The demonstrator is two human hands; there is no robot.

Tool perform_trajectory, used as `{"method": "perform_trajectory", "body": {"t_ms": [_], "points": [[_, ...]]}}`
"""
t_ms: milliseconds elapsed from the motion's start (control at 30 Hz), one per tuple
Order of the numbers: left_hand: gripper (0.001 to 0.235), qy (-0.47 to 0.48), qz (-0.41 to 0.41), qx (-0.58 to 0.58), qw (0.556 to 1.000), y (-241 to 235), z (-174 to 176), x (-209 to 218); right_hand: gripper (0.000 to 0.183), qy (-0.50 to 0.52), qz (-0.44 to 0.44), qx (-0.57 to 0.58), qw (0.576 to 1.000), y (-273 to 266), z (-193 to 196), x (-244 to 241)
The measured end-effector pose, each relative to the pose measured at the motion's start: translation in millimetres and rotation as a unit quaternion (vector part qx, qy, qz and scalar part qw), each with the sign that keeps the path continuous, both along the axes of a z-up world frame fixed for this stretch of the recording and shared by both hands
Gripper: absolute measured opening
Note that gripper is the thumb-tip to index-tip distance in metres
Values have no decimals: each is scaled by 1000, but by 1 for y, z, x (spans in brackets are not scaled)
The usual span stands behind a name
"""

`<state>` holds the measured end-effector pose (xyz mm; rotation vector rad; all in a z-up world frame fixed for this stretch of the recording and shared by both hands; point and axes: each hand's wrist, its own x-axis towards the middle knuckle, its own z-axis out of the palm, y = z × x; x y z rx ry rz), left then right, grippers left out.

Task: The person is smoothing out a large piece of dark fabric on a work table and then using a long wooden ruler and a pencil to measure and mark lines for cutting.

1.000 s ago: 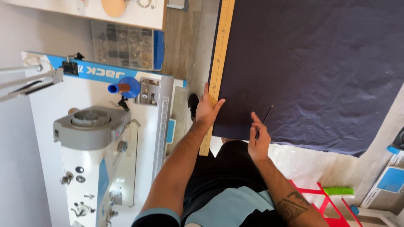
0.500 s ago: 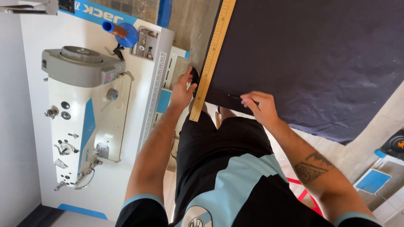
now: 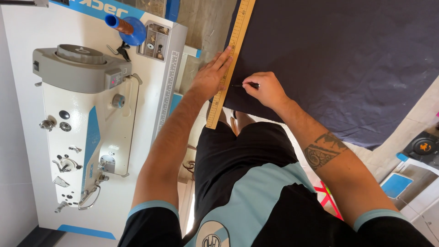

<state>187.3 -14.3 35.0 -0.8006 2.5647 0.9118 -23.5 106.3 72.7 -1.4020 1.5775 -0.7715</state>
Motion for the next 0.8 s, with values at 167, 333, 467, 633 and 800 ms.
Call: {"method": "perform_trajectory", "body": {"t_ms": [167,333,467,633,800], "points": [[107,-30,-60,-25,997,-5,-4,-4,8,1,-2,5,1000,-3,6,4],[107,-44,-70,-37,996,-6,1,-6,8,1,2,16,1000,-6,-1,7],[107,-55,-79,-29,995,-8,4,-6,9,-4,11,20,1000,-8,-3,8],[107,-53,-82,-38,995,-7,-2,-5,10,2,18,26,1000,-6,-8,10],[108,-47,-92,-67,992,-8,-7,-10,11,15,36,34,999,-6,-7,7]]}}
